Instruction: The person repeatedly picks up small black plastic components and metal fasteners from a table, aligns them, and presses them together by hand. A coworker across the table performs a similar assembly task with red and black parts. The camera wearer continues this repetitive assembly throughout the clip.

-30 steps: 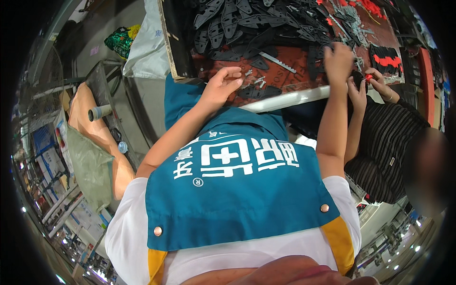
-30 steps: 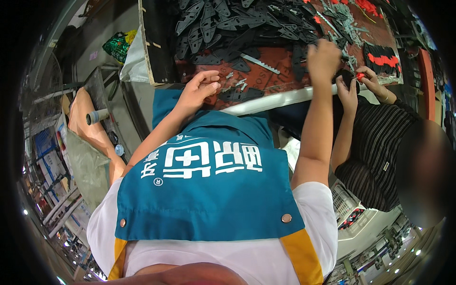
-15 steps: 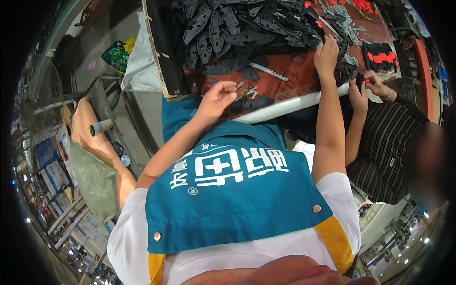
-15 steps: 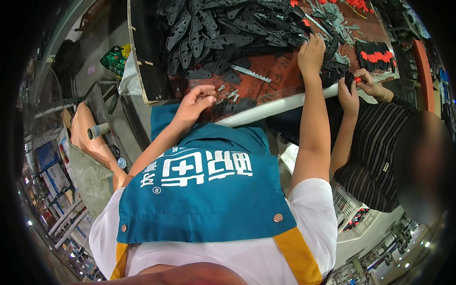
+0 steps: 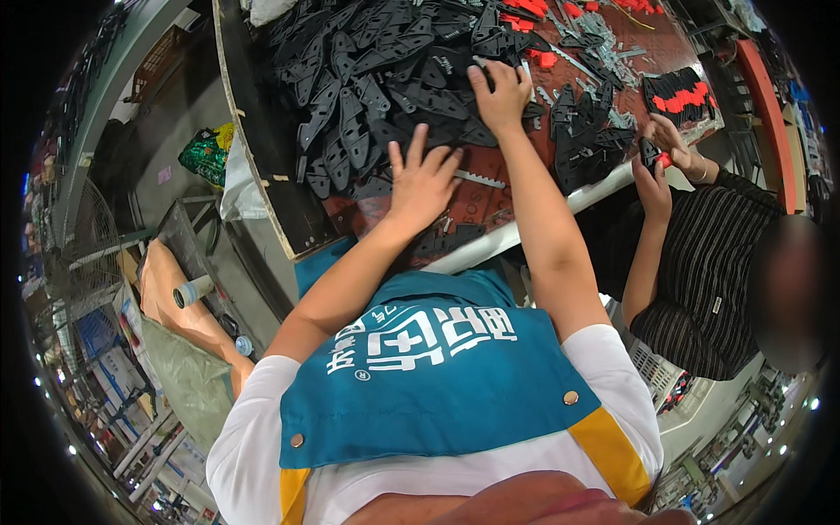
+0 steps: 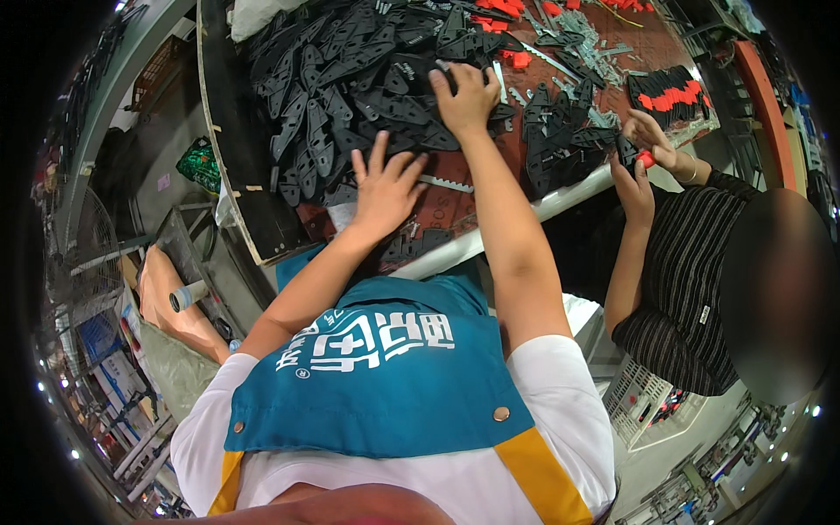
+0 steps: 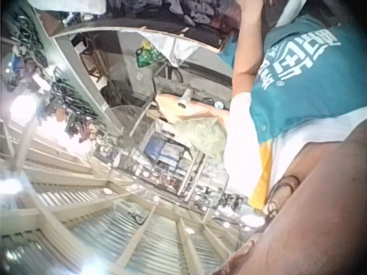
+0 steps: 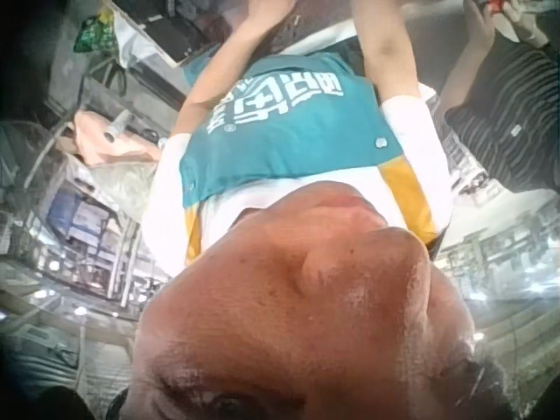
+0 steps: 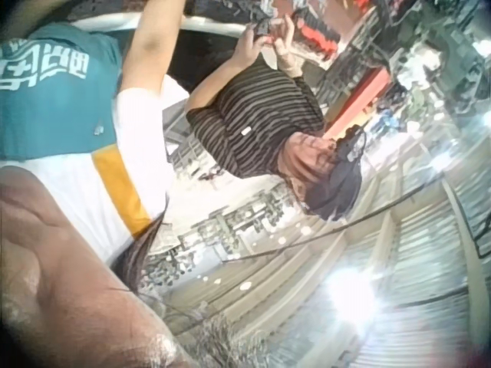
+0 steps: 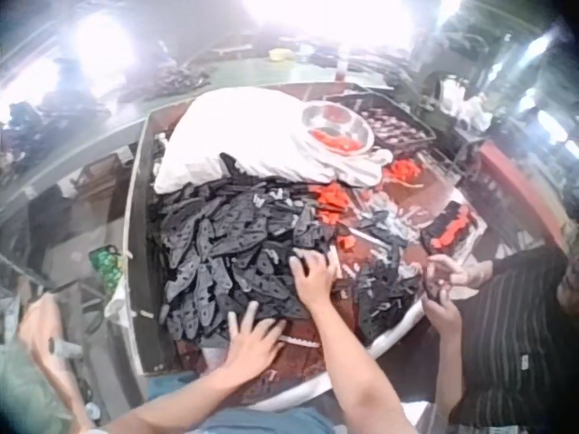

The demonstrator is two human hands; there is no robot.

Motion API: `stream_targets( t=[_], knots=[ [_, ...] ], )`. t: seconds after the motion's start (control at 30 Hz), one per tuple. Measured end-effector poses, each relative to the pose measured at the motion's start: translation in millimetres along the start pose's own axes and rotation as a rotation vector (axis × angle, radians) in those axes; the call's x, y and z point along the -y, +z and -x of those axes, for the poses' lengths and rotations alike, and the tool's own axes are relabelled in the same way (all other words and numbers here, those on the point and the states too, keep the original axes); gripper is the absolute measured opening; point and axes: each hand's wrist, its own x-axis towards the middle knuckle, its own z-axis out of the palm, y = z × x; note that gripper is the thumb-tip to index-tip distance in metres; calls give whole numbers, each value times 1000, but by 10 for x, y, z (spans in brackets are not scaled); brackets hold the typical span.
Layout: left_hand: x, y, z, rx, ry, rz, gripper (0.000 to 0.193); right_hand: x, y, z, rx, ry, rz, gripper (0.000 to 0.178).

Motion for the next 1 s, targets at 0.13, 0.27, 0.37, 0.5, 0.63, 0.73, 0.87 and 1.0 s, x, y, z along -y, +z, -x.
stream_targets(
  t=[0.13, 0.27, 0.37, 0.5, 0.63, 0.73, 0.87, 1.0],
  knots=[
    [228, -31, 85, -50, -217, -151, 31, 313, 127, 115, 26, 49, 82, 40],
    [363, -147, 255, -18, -336, -264, 27, 660, 181, 272, 64, 168, 112, 43],
    [460, -194, 304, -17, -374, -269, 27, 860, 208, 439, 168, 208, 76, 47],
    [564, -243, 226, -95, -402, -303, 29, 951, 176, 664, 259, 187, 33, 56],
    [545, -324, 219, -18, -409, -243, 35, 662, -57, 716, 243, 48, -253, 47],
    [497, -441, 286, -42, -391, -138, 35, 429, -392, 497, 87, -76, -128, 27],
    [287, -558, 427, -47, -330, -12, 37, -333, -445, 175, 39, -5, 245, 34],
    [167, -678, 588, -69, -242, 154, 35, -339, -435, 116, 173, 94, 323, 38]
  ],
)
